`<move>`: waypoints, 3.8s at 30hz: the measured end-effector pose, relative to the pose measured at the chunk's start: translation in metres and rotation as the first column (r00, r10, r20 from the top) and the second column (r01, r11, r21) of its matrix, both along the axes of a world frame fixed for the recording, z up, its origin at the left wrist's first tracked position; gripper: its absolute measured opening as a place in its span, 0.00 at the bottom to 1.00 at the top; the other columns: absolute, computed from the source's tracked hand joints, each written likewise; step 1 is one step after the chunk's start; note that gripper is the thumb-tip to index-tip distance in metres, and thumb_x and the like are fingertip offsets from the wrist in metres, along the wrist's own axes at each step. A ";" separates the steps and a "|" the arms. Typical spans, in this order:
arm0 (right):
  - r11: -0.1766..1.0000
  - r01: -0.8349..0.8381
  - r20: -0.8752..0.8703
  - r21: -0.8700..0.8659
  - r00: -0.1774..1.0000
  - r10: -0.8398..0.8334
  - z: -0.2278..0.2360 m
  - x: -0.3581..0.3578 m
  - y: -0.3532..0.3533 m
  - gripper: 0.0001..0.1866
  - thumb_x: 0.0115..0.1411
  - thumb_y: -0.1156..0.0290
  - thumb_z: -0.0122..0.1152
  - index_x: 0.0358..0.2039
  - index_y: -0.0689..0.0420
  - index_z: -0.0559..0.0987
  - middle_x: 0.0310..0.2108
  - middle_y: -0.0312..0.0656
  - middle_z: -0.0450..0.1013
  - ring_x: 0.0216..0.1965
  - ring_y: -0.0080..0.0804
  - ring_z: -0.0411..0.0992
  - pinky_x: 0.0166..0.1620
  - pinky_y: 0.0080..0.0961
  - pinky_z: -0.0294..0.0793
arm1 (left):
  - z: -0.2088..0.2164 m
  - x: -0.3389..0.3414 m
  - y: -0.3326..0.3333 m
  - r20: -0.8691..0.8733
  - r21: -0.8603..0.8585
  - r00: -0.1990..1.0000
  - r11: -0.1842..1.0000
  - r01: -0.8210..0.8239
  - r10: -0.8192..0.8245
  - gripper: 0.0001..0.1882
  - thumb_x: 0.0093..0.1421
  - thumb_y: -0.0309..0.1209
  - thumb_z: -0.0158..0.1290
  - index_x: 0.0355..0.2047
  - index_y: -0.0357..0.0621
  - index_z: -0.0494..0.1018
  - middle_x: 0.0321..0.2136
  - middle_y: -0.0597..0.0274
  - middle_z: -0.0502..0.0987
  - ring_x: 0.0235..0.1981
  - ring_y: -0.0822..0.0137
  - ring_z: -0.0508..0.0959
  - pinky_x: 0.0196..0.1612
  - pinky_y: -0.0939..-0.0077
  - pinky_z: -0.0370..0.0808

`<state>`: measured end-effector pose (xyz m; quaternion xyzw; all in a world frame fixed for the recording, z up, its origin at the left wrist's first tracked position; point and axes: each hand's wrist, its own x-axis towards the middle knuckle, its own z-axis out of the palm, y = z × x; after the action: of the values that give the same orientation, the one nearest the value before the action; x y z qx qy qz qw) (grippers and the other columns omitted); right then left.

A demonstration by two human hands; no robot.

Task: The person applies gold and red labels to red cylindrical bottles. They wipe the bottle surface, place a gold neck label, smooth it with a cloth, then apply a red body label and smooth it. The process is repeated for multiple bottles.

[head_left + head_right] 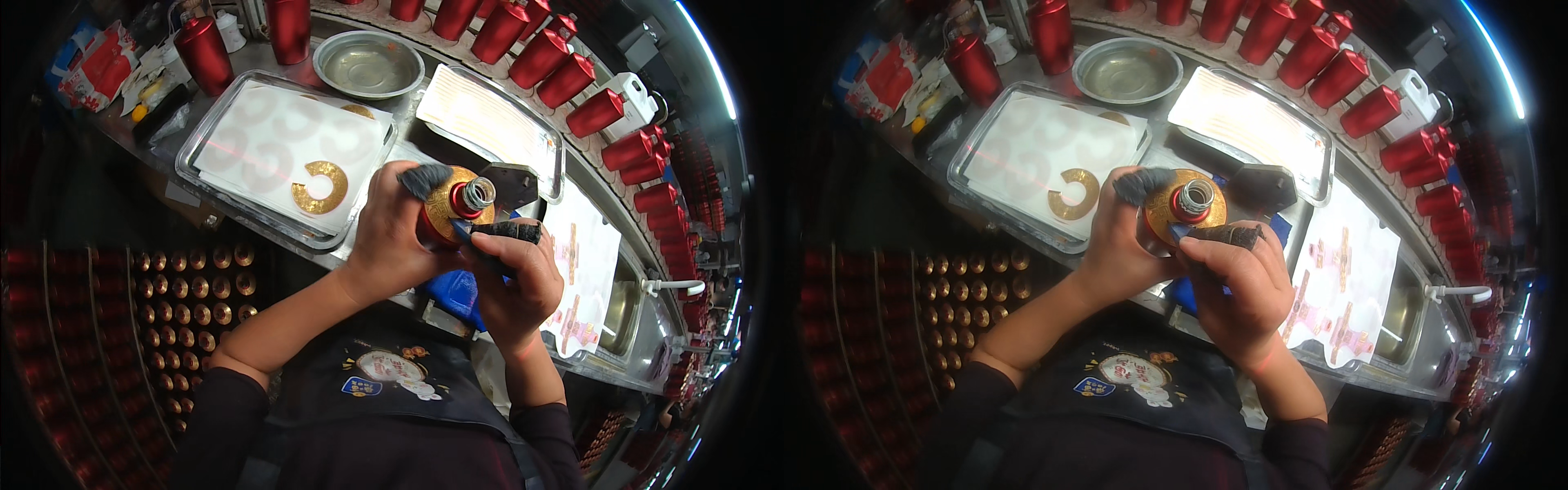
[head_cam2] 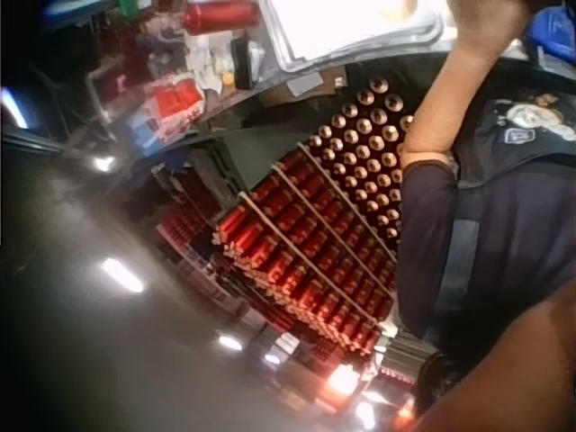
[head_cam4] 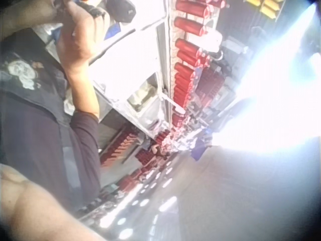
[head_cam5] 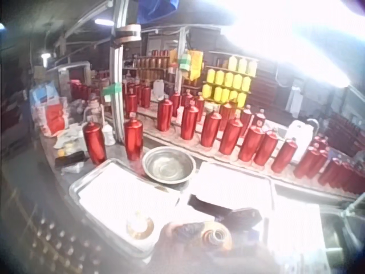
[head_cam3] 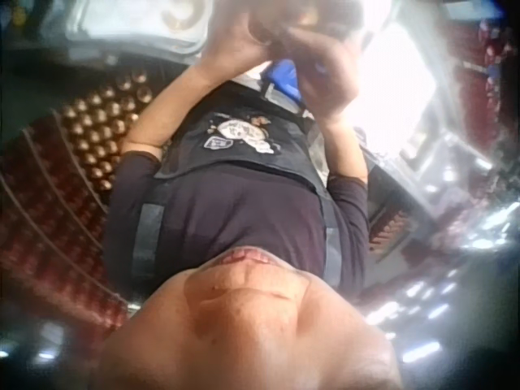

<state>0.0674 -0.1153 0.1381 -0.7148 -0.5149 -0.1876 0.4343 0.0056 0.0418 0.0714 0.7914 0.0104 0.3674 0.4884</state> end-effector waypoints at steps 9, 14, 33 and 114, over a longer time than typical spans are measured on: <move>0.999 0.042 -0.107 0.030 0.993 -0.038 -0.004 -0.005 -0.002 0.16 0.46 0.86 0.73 0.36 0.59 0.83 0.31 0.44 0.77 0.32 0.41 0.76 0.39 0.29 0.73 | 0.008 0.004 -0.004 0.007 -0.077 1.000 0.997 -0.003 0.004 0.45 0.39 0.33 0.73 0.59 0.45 0.66 0.55 0.48 0.65 0.56 0.45 0.70 0.57 0.57 0.70; 0.998 0.064 -0.098 0.021 0.993 -0.062 -0.005 -0.003 -0.004 0.16 0.46 0.87 0.72 0.37 0.58 0.83 0.31 0.43 0.77 0.32 0.41 0.76 0.39 0.30 0.73 | -0.003 -0.002 0.001 -0.047 0.088 0.995 0.992 0.089 -0.085 0.46 0.39 0.33 0.74 0.59 0.44 0.66 0.57 0.48 0.64 0.58 0.47 0.69 0.60 0.62 0.70; 0.992 0.065 -0.089 0.107 0.994 -0.056 -0.011 0.002 -0.005 0.17 0.44 0.86 0.71 0.37 0.58 0.83 0.28 0.42 0.74 0.27 0.39 0.70 0.35 0.30 0.71 | -0.016 0.013 -0.001 -0.094 -0.182 0.959 0.951 0.249 -0.269 0.43 0.45 0.37 0.71 0.59 0.42 0.63 0.51 0.48 0.68 0.51 0.45 0.72 0.55 0.56 0.71; 0.995 0.078 -0.065 -0.064 0.994 -0.082 -0.014 0.004 -0.036 0.15 0.44 0.83 0.77 0.32 0.57 0.83 0.29 0.40 0.75 0.30 0.30 0.72 0.35 0.25 0.70 | -0.015 -0.015 -0.015 0.056 -0.060 0.996 0.996 0.072 -0.069 0.45 0.39 0.32 0.74 0.59 0.45 0.66 0.51 0.50 0.69 0.53 0.46 0.72 0.56 0.58 0.70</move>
<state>0.0712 -0.1513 0.1245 -0.7538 -0.4764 -0.1648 0.4215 -0.0092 0.0270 0.0559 0.7657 -0.0193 0.3706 0.5254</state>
